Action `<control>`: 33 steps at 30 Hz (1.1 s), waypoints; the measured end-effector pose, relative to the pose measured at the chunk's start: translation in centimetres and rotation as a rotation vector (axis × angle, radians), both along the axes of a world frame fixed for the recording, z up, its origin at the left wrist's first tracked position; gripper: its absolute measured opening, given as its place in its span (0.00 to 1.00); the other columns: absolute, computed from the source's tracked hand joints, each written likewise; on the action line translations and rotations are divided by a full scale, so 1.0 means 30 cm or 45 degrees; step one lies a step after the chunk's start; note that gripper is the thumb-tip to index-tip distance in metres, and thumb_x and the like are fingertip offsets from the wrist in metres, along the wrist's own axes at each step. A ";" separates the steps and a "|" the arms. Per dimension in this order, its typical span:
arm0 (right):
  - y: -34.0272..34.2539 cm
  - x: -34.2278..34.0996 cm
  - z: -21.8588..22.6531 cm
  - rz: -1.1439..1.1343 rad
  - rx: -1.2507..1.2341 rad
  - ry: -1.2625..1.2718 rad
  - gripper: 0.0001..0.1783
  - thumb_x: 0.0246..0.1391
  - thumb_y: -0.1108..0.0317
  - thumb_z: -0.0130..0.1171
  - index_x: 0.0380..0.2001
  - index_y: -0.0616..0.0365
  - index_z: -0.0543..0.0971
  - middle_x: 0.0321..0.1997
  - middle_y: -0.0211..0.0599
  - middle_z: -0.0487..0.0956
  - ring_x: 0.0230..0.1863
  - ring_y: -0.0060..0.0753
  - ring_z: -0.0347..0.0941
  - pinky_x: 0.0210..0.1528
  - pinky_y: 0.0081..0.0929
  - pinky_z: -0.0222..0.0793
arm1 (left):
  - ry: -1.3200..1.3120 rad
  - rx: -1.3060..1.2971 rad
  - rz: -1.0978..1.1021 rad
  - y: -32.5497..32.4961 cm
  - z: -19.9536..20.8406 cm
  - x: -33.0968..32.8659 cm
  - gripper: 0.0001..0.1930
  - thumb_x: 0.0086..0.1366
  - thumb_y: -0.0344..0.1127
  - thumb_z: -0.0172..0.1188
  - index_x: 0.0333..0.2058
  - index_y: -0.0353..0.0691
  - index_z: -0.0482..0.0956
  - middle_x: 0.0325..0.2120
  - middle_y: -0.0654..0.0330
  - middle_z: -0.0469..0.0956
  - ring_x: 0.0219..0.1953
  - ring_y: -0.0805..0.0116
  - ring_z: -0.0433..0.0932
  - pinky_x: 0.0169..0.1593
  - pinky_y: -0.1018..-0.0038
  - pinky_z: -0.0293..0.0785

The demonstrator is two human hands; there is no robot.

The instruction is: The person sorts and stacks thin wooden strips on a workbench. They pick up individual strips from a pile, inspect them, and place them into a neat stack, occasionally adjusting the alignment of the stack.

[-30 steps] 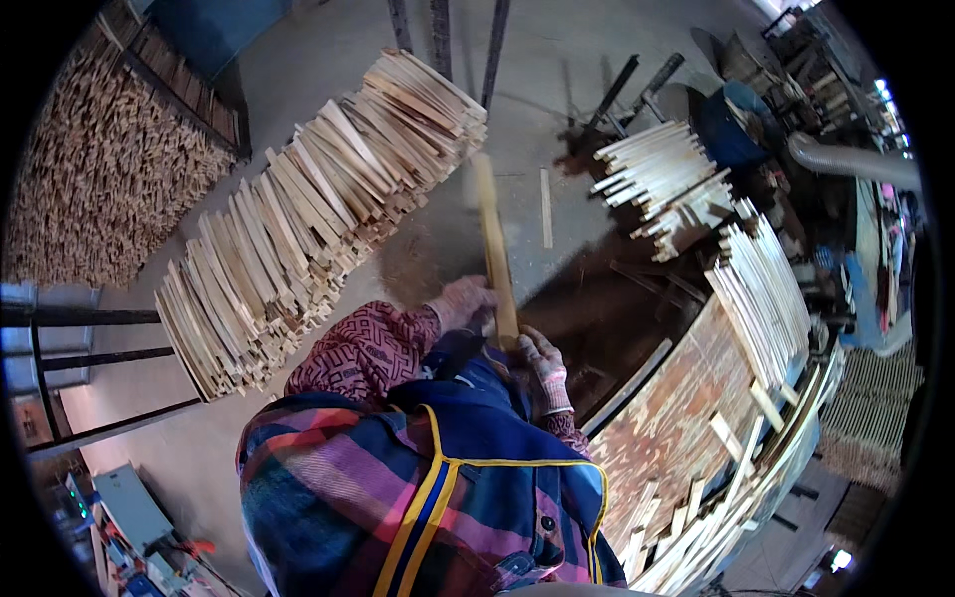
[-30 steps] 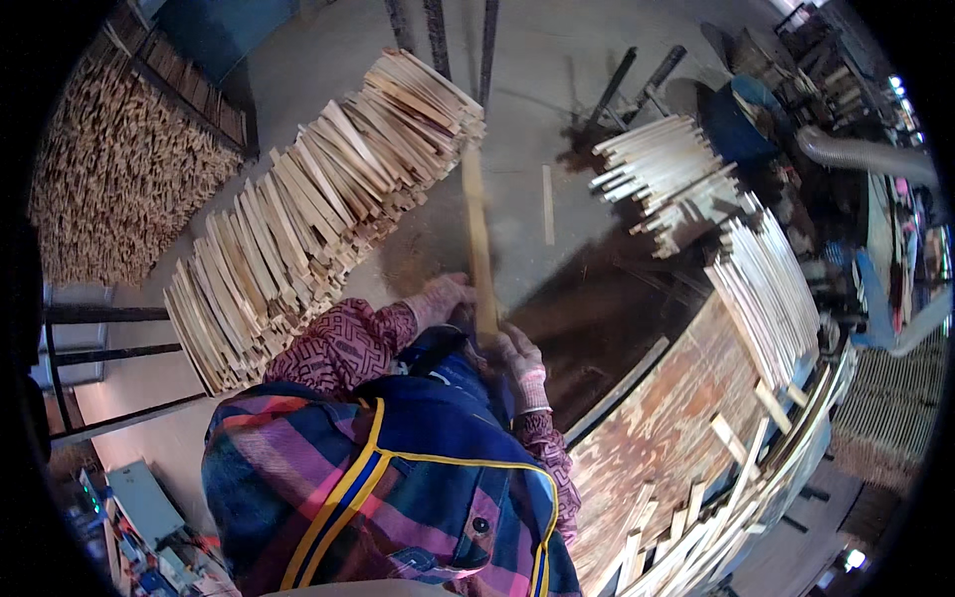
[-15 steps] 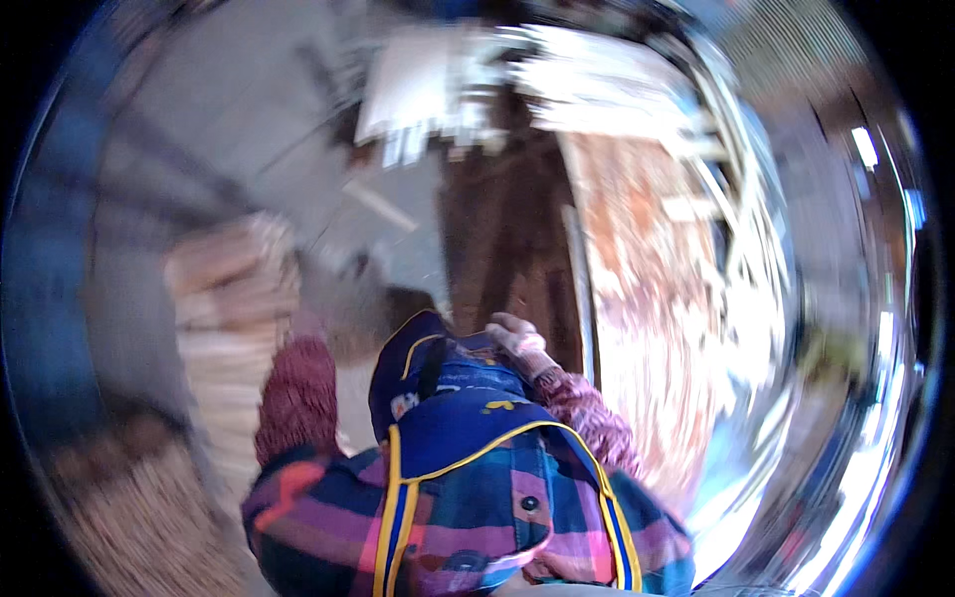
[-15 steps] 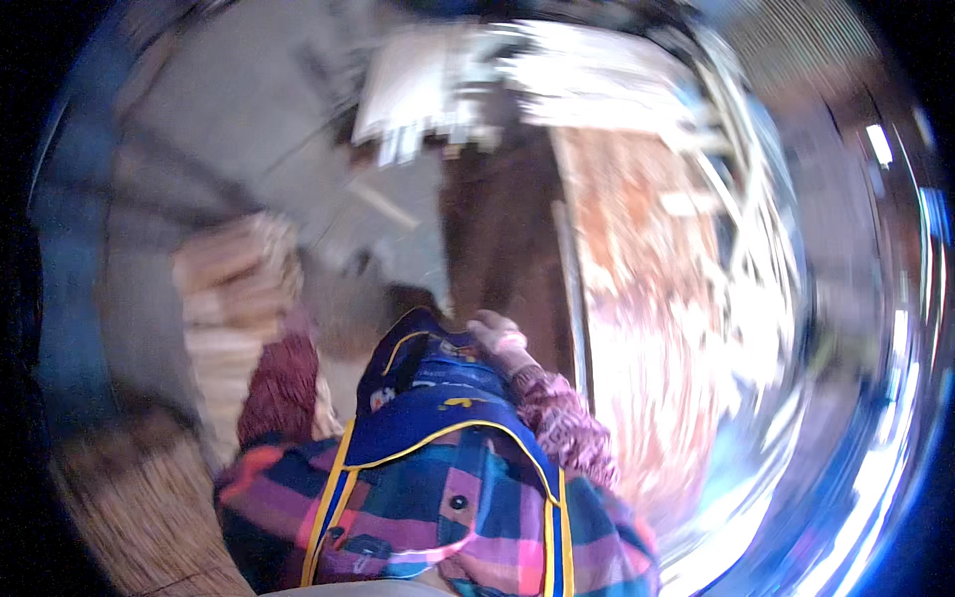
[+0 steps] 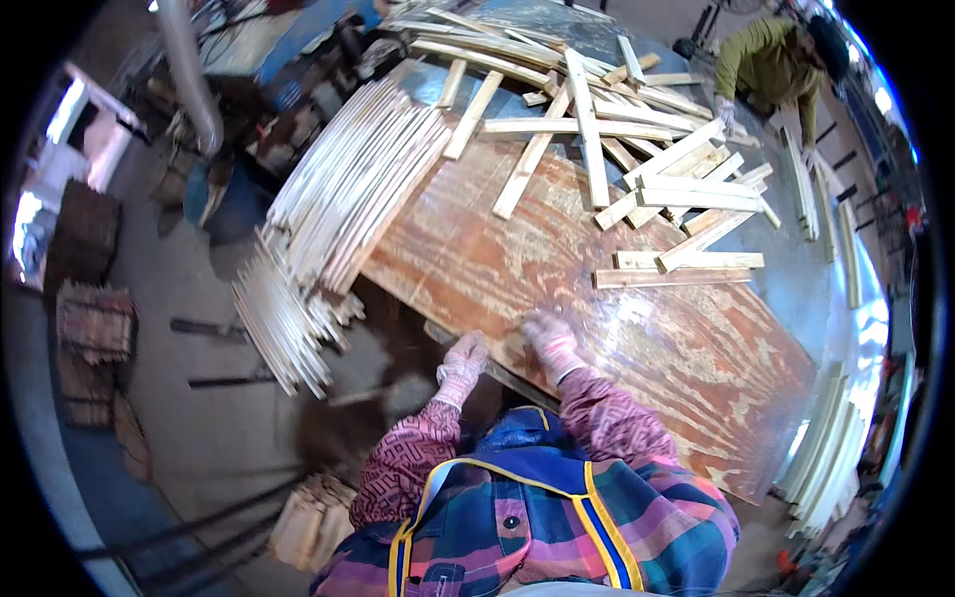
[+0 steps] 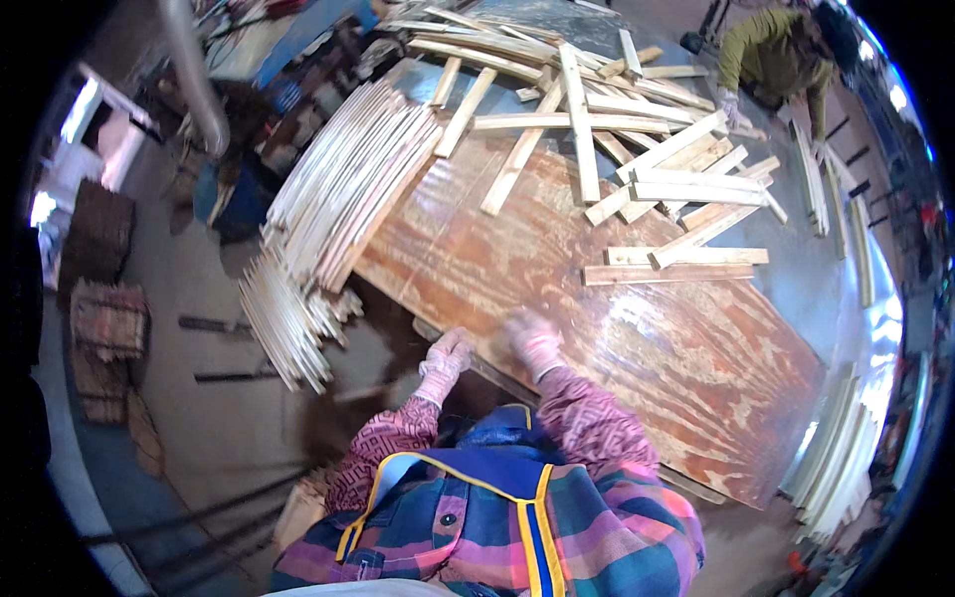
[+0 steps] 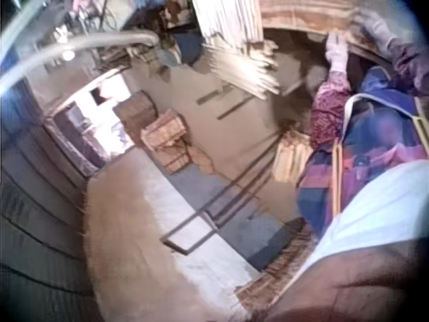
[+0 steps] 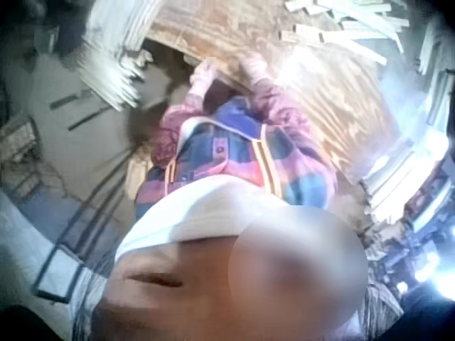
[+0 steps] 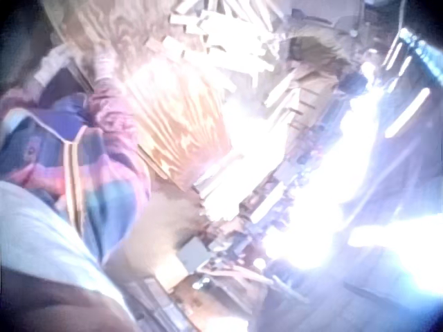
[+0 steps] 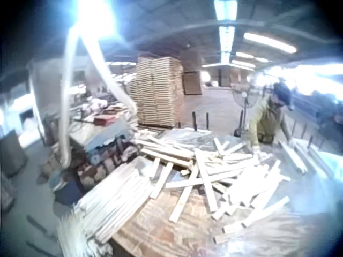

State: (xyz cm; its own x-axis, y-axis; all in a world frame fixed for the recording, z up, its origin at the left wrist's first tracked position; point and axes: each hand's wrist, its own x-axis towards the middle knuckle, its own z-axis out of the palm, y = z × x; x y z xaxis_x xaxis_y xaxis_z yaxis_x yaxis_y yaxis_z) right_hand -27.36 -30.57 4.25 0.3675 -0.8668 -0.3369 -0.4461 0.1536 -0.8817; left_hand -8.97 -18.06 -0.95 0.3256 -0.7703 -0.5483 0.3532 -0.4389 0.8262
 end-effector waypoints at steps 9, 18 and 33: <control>-1.130 -0.016 0.074 -0.382 -0.610 1.134 0.45 0.50 0.55 0.64 0.70 0.42 0.57 0.67 0.46 0.64 0.64 0.50 0.66 0.63 0.43 0.66 | -0.589 -0.060 -0.259 -0.765 0.140 0.215 0.24 0.70 0.36 0.58 0.61 0.35 0.70 0.51 0.58 0.79 0.50 0.69 0.77 0.53 0.74 0.73; -0.835 -0.219 0.007 -0.698 0.439 -1.078 0.37 0.46 0.68 0.59 0.62 0.67 0.66 0.45 0.41 0.79 0.44 0.32 0.78 0.46 0.27 0.77 | -2.366 -0.016 -1.067 -1.742 0.246 0.187 0.41 0.61 0.61 0.60 0.68 0.46 0.61 0.65 0.46 0.64 0.69 0.47 0.57 0.73 0.58 0.49; -0.330 -0.290 0.107 -0.807 0.414 -1.274 0.31 0.48 0.74 0.56 0.58 0.70 0.70 0.47 0.46 0.80 0.41 0.36 0.80 0.44 0.32 0.79 | -1.084 0.277 -1.217 -0.948 0.110 -0.033 0.45 0.56 0.42 0.66 0.68 0.46 0.52 0.46 0.44 0.79 0.49 0.46 0.80 0.51 0.59 0.77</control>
